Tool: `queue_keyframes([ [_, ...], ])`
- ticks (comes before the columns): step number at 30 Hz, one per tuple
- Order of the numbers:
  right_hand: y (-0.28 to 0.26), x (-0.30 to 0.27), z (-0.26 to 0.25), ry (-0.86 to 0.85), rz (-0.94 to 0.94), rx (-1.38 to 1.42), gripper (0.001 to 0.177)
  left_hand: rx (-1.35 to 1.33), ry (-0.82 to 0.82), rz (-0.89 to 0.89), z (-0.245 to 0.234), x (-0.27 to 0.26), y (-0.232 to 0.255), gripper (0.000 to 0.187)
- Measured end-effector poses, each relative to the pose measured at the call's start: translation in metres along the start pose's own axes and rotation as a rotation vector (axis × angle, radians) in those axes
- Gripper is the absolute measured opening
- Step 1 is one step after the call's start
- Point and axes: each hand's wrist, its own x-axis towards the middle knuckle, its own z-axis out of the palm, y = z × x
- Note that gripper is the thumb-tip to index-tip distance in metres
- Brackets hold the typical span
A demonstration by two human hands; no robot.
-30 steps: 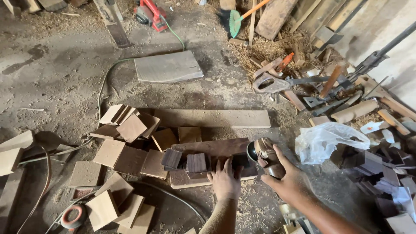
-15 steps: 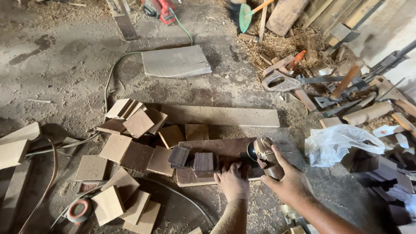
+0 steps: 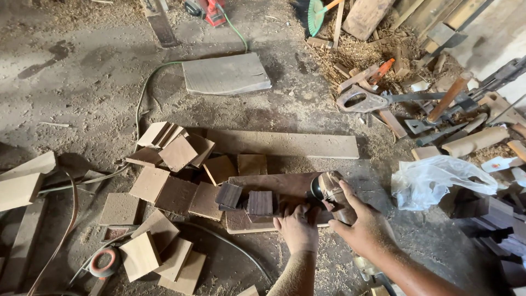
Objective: The person uses an orbital sander to smooth the surfaces of small wooden blocks placed on a larger board. They repeatedly reposition the blocks and continue sanding each piece.
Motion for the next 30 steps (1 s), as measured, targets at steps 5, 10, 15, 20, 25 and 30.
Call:
queue_keyframes([
  [5, -0.006, 0.003, 0.005, 0.011, -0.089, 0.004, 0.101, 0.009, -0.017, -0.018, 0.004, 0.002, -0.002, 0.044],
  [10, -0.01, 0.003, 0.004, 0.017, -0.128, 0.044, 0.101, 0.021, -0.017, -0.006, 0.008, 0.002, -0.006, 0.041],
  [15, 0.005, 0.008, 0.003, 0.008, -0.076, 0.007, 0.099, 0.035, -0.038, -0.01, 0.002, 0.002, -0.002, 0.046],
  [20, 0.006, 0.003, -0.004, 0.018, -0.031, 0.07, 0.103, 0.042, -0.038, -0.001, 0.002, 0.002, -0.001, 0.042],
  [25, -0.001, 0.005, 0.004, -0.046, -0.061, 0.073, 0.102, 0.052, -0.057, -0.01, 0.01, 0.004, -0.007, 0.038],
  [30, -0.003, 0.008, 0.013, 0.026, -0.168, 0.061, 0.1, 0.055, -0.04, 0.03, 0.005, 0.003, -0.006, 0.032],
])
